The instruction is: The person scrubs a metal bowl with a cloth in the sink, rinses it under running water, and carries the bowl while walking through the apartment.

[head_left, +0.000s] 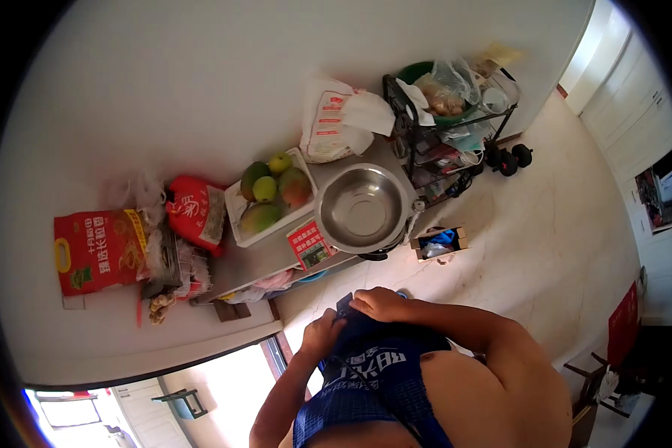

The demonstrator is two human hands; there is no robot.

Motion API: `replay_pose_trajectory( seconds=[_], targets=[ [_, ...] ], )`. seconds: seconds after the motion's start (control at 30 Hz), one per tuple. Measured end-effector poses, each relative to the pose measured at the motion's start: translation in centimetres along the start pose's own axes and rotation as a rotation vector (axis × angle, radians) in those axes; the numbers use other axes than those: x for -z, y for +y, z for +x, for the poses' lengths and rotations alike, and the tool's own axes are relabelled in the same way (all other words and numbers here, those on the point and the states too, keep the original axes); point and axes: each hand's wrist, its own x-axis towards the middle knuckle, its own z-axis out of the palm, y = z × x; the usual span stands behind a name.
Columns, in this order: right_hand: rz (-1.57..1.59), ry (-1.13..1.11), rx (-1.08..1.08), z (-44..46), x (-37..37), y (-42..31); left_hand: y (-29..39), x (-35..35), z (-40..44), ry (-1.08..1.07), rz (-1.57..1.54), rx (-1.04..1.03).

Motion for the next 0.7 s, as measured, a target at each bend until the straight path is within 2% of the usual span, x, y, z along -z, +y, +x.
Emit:
replay_pose_trajectory(
  seconds=[0.1,0.2,0.3,0.4,0.5,0.53,0.6,0.63,0.7],
  targets=[
    [-0.075,0.018,-0.07,-1.3,2.4,1.5,1.3,-0.1,2.0,-0.025,0.025,0.036],
    [0.021,0.188,-0.034,-2.8,4.2,4.4,1.0,-0.1,3.8,-0.005,-0.052,0.08],
    [-0.024,0.284,-0.028,-5.2,5.9,6.9,0.3,-0.3,5.2,-0.009,-0.106,-0.02],
    [-0.072,0.307,-0.155,-7.6,6.5,9.1,-0.3,-1.1,7.0,0.042,-0.131,-0.171],
    [-0.117,0.372,-0.223,-9.8,7.0,9.5,-1.6,-2.0,9.6,0.02,-0.092,-0.162],
    [-0.223,0.429,-0.301,-10.5,7.2,9.4,-1.9,-2.1,10.3,0.009,-0.095,-0.17],
    [-0.449,0.505,-0.441,-11.6,7.4,9.7,-2.1,-2.1,11.7,-0.14,-0.184,-0.095],
    [-0.457,0.505,-0.449,-12.0,7.4,10.0,-2.1,-2.0,12.2,-0.144,-0.191,-0.102],
    [-0.275,0.372,-0.66,-13.0,7.2,11.2,-2.0,-1.9,12.6,-0.316,-0.139,-0.069]
  ],
)
